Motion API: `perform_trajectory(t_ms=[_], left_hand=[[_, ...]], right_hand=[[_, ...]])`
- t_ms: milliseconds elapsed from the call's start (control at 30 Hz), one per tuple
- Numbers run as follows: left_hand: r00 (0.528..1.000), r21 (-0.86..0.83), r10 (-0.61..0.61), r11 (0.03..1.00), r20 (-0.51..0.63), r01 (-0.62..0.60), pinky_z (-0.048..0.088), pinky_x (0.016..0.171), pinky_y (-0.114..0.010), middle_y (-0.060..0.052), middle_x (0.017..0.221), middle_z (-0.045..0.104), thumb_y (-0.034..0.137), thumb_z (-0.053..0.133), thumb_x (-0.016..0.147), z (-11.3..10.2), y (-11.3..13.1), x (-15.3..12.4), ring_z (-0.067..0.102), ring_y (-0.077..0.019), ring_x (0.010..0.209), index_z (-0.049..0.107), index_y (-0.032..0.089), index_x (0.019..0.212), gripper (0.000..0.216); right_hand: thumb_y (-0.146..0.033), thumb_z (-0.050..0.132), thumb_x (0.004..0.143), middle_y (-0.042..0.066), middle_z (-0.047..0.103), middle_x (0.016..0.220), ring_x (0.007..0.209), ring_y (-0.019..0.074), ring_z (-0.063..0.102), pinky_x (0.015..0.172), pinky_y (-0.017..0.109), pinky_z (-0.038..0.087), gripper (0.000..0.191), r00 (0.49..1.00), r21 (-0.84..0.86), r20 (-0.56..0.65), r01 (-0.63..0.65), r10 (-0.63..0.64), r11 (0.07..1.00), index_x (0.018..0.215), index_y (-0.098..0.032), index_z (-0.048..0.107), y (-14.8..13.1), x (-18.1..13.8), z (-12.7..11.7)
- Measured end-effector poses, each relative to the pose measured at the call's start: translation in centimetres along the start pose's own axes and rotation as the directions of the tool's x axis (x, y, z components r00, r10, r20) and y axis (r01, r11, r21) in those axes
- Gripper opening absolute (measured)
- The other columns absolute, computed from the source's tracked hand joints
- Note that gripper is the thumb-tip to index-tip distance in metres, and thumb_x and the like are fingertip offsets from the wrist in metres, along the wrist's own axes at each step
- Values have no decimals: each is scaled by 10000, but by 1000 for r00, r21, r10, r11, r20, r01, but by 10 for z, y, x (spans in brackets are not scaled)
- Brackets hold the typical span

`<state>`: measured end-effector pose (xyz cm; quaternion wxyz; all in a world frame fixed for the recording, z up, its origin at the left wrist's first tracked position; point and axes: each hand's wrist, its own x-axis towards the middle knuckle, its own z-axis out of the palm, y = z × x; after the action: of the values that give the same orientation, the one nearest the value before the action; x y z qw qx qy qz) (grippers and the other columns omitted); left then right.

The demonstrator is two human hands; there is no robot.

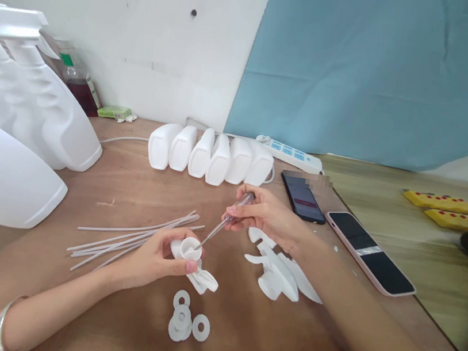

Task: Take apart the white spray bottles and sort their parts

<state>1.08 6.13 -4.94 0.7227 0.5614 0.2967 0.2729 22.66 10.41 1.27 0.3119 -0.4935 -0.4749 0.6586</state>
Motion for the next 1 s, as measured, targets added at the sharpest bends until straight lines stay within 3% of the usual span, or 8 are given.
perform_trajectory(t_ms=[333, 500, 767, 1000], left_hand=[[1000, 32, -19, 999, -3, 19, 400, 659, -230, -10, 771, 532, 332, 646, 729, 1, -1, 0, 493, -114, 691, 566, 149, 829, 224], [1000, -1, -8, 1000, 0, 8, 403, 678, -236, -8, 809, 531, 295, 680, 699, 0, -4, 0, 496, -110, 711, 534, 149, 825, 242], [996, 15, -2, 1000, -89, 3, 410, 696, -238, -8, 832, 521, 255, 686, 691, 3, -4, 3, 478, -115, 740, 497, 172, 889, 287], [991, 83, -3, 996, -137, 15, 408, 731, -254, -31, 911, 510, 291, 618, 759, 7, -1, 2, 476, -137, 799, 466, 195, 944, 258]], right_hand=[[-157, 710, 676, 39, 684, 672, 601, 156, 678, 598, 241, 559, 348, 998, -8, 65, 2, -1, 1000, 760, -192, 375, 3, -2, 7], [-136, 710, 658, 34, 677, 651, 578, 140, 673, 555, 194, 546, 358, 993, 77, 96, -69, 62, 995, 732, -191, 364, 8, 3, 7], [-183, 721, 662, 51, 687, 711, 604, 126, 669, 543, 169, 524, 358, 983, 134, 177, -76, 51, 988, 752, -187, 375, 5, -5, 1], [-268, 703, 691, -16, 656, 691, 627, 148, 650, 624, 292, 531, 388, 999, -40, -11, 49, -50, 998, 782, -218, 330, 22, -55, 13]])
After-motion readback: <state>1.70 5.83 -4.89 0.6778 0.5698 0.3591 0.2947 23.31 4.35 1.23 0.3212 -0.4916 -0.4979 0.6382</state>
